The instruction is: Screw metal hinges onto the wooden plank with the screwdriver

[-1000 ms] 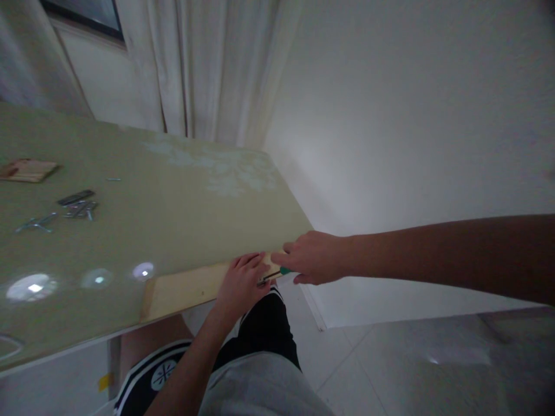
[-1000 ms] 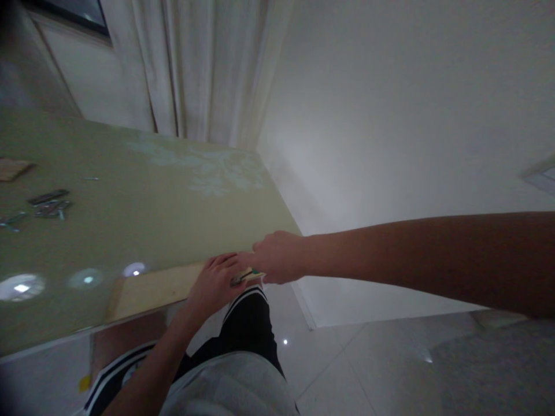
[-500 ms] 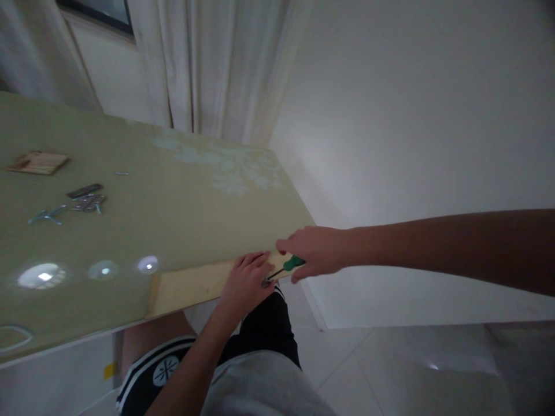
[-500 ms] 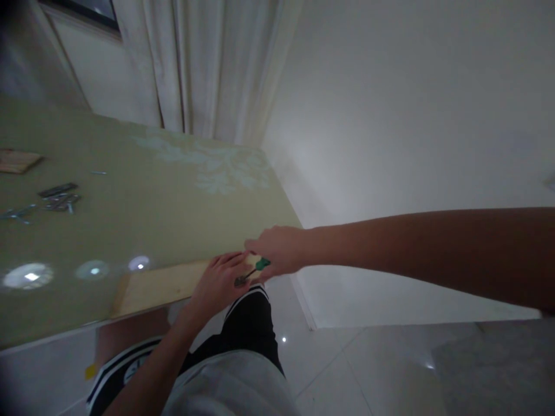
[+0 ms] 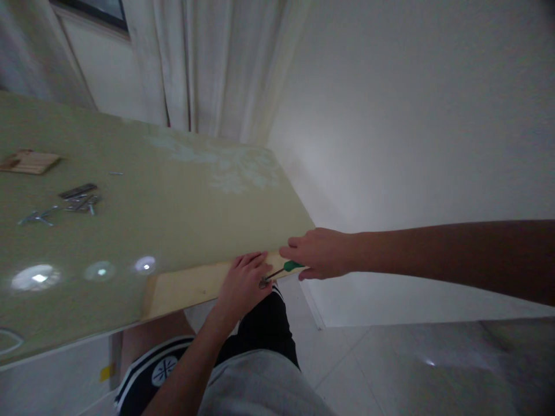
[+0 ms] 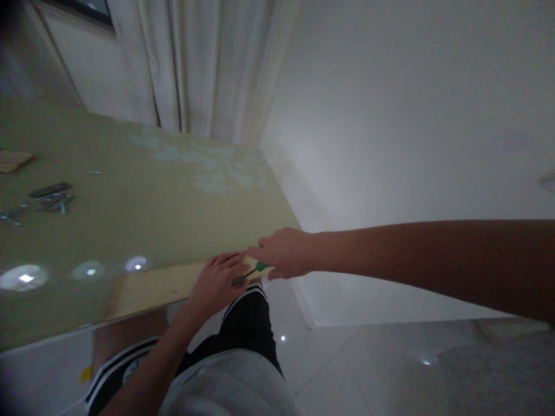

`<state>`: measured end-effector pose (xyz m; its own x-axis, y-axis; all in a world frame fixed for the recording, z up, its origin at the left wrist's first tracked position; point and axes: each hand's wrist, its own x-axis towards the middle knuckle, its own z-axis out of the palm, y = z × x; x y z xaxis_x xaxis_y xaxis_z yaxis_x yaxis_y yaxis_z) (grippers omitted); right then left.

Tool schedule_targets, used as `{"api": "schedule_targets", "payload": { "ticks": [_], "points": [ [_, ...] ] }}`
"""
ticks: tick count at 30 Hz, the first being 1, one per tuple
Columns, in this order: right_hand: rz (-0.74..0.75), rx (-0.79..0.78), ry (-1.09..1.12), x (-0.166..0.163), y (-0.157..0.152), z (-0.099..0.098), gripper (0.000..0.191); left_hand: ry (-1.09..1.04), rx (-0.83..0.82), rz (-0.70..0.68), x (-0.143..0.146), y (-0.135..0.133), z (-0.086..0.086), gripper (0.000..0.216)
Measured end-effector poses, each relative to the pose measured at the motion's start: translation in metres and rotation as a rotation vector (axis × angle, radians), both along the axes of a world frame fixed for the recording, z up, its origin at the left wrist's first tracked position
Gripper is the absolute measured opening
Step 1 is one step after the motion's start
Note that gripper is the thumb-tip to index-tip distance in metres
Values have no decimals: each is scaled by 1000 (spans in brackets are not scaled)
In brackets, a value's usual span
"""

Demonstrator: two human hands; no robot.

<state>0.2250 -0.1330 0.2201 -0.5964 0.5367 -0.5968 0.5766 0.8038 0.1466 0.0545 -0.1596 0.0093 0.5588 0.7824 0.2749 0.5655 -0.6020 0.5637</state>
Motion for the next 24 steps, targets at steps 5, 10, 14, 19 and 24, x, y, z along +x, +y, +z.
{"api": "schedule_targets", "payload": {
  "ticks": [5,10,14,19,24],
  "points": [
    [273,-7,-42,-15,-8,0,25,6,10,-2,1,0,-1,24],
    [-295,37,-104,-33,-2,-5,34,11,7,1,1,0,-2,29],
    [-56,-9,-46,-26,6,4,34,16,-5,-1,0,0,0,29],
    [331,-19,-43,-16,2,6,24,4,-11,4,-1,0,-1,28],
    [-250,113,-67,-19,-5,-2,28,19,3,10,-2,0,-1,27]
  ]
}}
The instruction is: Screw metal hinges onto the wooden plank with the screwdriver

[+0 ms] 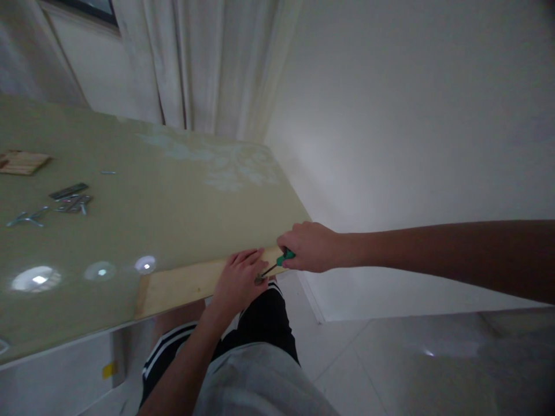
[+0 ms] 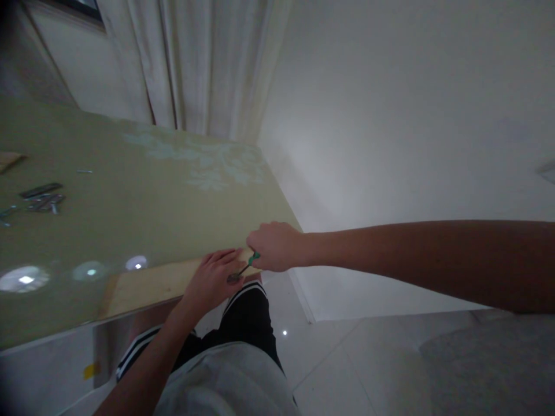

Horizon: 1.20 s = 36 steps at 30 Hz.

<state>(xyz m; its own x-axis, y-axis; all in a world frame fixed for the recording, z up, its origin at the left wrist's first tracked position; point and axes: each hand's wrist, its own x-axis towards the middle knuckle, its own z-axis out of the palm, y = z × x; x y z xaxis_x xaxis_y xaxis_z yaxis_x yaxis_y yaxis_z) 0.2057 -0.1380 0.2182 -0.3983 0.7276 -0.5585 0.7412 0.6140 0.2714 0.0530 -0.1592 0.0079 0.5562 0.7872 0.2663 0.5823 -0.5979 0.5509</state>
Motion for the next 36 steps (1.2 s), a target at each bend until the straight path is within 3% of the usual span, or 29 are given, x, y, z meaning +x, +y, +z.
{"api": "schedule_targets", "payload": {
  "ticks": [1,3,7,9,11,13,16,28,30,33,36],
  "points": [
    [-27,5,6,-1,-1,0,30,2,5,1,0,0,0,25],
    [60,-15,9,-3,-3,2,31,2,13,0,0,1,0,24],
    [558,-123,1,-3,-5,5,21,-8,5,-12,-1,2,-3,28],
    [696,-149,-9,-3,-5,3,28,0,1,-9,-2,3,-3,30],
    [622,-118,-12,-2,-4,0,25,6,2,0,-2,3,-3,29],
    [443,-62,-13,-2,-2,-2,19,7,8,1,-2,3,-2,28],
    [234,-21,0,0,2,-3,27,23,17,-4,-2,3,0,28],
    [-124,15,222,8,16,-19,35,57,16,-6,-6,7,3,32],
    [-102,13,218,12,15,-17,36,45,18,-6,-8,10,0,34],
    [84,-5,116,23,7,-12,32,25,20,-16,-10,17,-6,35],
    [305,138,57,40,-8,-10,12,28,35,-42,-12,25,-9,39]
  ]
}}
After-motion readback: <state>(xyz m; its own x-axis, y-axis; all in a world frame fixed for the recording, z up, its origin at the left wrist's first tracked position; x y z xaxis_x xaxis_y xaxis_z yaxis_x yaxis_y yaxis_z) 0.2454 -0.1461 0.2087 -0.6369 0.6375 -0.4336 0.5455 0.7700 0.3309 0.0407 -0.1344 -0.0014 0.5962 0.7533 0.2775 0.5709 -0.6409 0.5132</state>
